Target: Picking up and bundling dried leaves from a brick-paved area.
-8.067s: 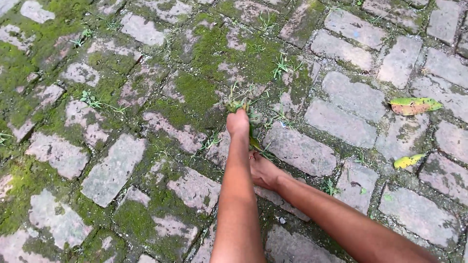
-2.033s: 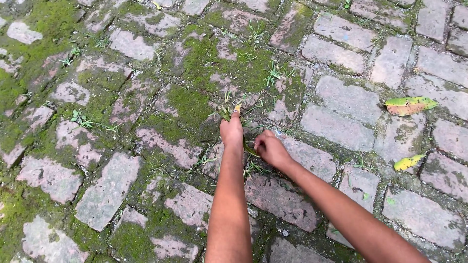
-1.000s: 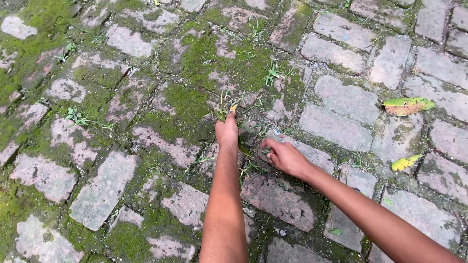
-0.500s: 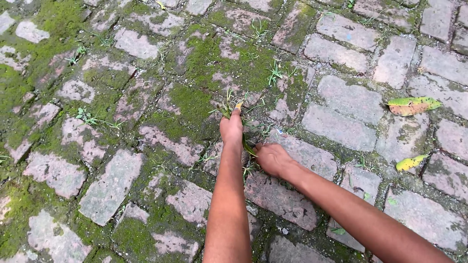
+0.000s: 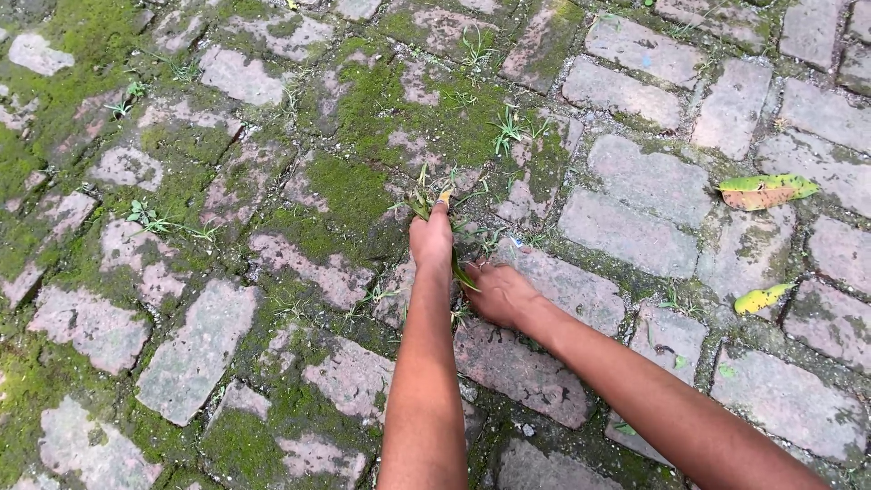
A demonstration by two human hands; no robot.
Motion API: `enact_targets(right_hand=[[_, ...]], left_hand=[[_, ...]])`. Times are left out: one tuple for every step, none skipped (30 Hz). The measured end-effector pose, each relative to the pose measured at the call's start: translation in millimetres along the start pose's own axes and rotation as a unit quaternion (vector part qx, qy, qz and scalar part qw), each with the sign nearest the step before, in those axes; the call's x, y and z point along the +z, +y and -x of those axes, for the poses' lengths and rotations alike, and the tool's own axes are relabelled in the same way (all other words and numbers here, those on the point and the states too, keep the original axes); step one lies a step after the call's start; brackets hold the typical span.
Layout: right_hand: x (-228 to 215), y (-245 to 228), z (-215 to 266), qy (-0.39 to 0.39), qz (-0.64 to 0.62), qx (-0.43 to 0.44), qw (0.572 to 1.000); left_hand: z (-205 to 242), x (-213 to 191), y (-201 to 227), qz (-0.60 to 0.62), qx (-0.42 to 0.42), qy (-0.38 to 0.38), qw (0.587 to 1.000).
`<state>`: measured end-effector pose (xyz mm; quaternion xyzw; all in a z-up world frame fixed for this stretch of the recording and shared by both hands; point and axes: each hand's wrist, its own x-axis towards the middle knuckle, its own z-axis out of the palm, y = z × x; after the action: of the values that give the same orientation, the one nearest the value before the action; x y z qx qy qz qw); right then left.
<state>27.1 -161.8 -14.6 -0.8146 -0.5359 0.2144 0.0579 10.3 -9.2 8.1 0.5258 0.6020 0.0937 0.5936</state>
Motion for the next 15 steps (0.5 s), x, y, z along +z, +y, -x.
enact_targets(right_hand=[[6,3,-2,0.0,0.0,0.0,1.0],[13,6,-4,-0.002,-0.004,-0.007,1.0],[20,8,-6,-0.004,-0.008,-0.014,1.0],[21,9,-6,-0.004,-0.009,-0.015,1.0],[22,10,-7,-0.036,0.023,-0.052,0.998],[23,10,-8,-0.069,0.055,-0.091,0.992],[16,6,-4,-0.069,0.055,-0.093,0.992],[9,1,0,-0.049,0.042,-0.1,0.993],[2,-3,5,-0.029,0.029,-0.108,0.993],[-4,-10,14,-0.032,0.029,-0.111,0.993],[-10,-17,23,-0.083,0.009,-0.091,0.992],[-19,-21,32,-0.133,-0.01,-0.067,0.989],[-17,-16,44,-0.135,-0.008,-0.067,0.988],[-18,-10,54,-0.107,-0.002,-0.14,0.984],[-19,-4,65,-0.078,0.003,-0.212,0.974]], left_hand=[[-3,2,-3,-0.001,0.0,0.0,1.0],[-6,3,-6,0.002,0.014,0.007,1.0],[-9,5,-10,0.005,0.029,0.013,0.999],[-11,5,-10,0.004,0.029,0.014,0.999],[-13,5,-10,0.007,0.028,0.011,1.0],[-15,4,-10,0.011,0.027,0.009,1.0],[-18,3,-11,0.011,0.027,0.011,1.0],[-20,2,-13,0.021,0.031,0.011,0.999],[-22,1,-15,0.031,0.035,0.011,0.999],[-23,-2,-18,0.032,0.032,0.014,0.999],[-24,-5,-21,0.035,0.047,0.018,0.998],[-24,-4,-21,0.038,0.062,0.02,0.997],[-24,-6,-22,0.041,0.06,0.019,0.997],[-24,-7,-19,0.029,0.046,0.022,0.998],[-23,-9,-16,0.017,0.031,0.025,0.999]])
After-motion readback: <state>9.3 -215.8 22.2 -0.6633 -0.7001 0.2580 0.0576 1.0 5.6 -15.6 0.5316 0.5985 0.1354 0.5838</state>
